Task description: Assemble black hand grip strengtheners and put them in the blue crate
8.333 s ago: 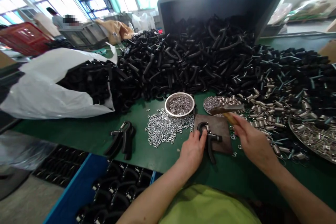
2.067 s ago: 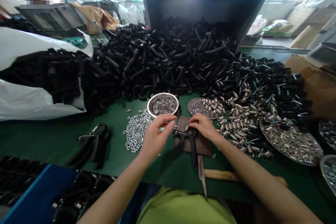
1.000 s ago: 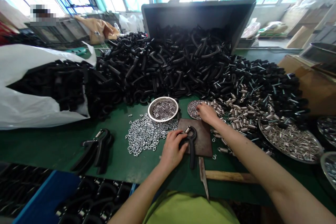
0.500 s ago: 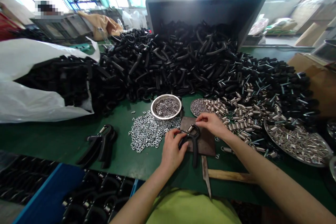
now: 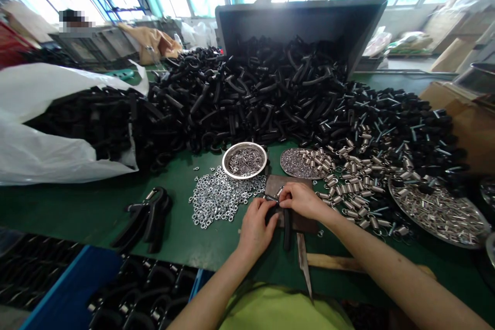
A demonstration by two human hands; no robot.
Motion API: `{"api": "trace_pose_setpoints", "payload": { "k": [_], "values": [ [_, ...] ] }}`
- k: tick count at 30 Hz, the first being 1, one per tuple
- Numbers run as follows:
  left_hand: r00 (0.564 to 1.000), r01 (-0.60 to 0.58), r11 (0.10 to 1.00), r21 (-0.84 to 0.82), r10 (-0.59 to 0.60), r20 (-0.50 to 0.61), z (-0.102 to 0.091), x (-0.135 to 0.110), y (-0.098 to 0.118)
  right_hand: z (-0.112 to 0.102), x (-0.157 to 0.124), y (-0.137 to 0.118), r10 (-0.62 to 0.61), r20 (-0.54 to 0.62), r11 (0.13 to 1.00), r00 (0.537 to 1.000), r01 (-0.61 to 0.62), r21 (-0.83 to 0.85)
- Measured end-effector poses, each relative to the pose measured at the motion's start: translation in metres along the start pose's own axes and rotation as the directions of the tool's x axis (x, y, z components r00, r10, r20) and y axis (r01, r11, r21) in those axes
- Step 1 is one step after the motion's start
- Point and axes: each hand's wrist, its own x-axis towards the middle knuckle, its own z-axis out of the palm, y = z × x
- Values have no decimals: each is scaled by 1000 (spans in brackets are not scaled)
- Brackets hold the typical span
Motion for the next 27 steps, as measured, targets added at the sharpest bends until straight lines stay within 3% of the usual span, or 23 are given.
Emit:
{"api": "trace_pose_setpoints", "payload": {
  "k": [4,9,18,20,23,27],
  "values": [
    [998,-48,995,82,44,43,-1,0,0,-1,3,-4,48,42,998,998,-46,-32],
    [992,-91,972,217,69,105,-1,1,0,3,-5,-5,78,5,995,997,-77,-60],
    [989,-107,961,256,78,122,0,0,-3,0,-2,-7,68,24,995,997,-67,-69],
    [986,-139,944,298,104,131,0,-1,-2,-4,-18,-9,50,-19,996,999,-51,-72],
    [978,-186,897,400,131,160,0,-1,1,-9,-66,1,6,-142,994,990,-22,-109],
    [964,-241,838,489,149,221,-1,0,2,-5,-147,39,63,-58,959,996,-76,-272]
  ]
}}
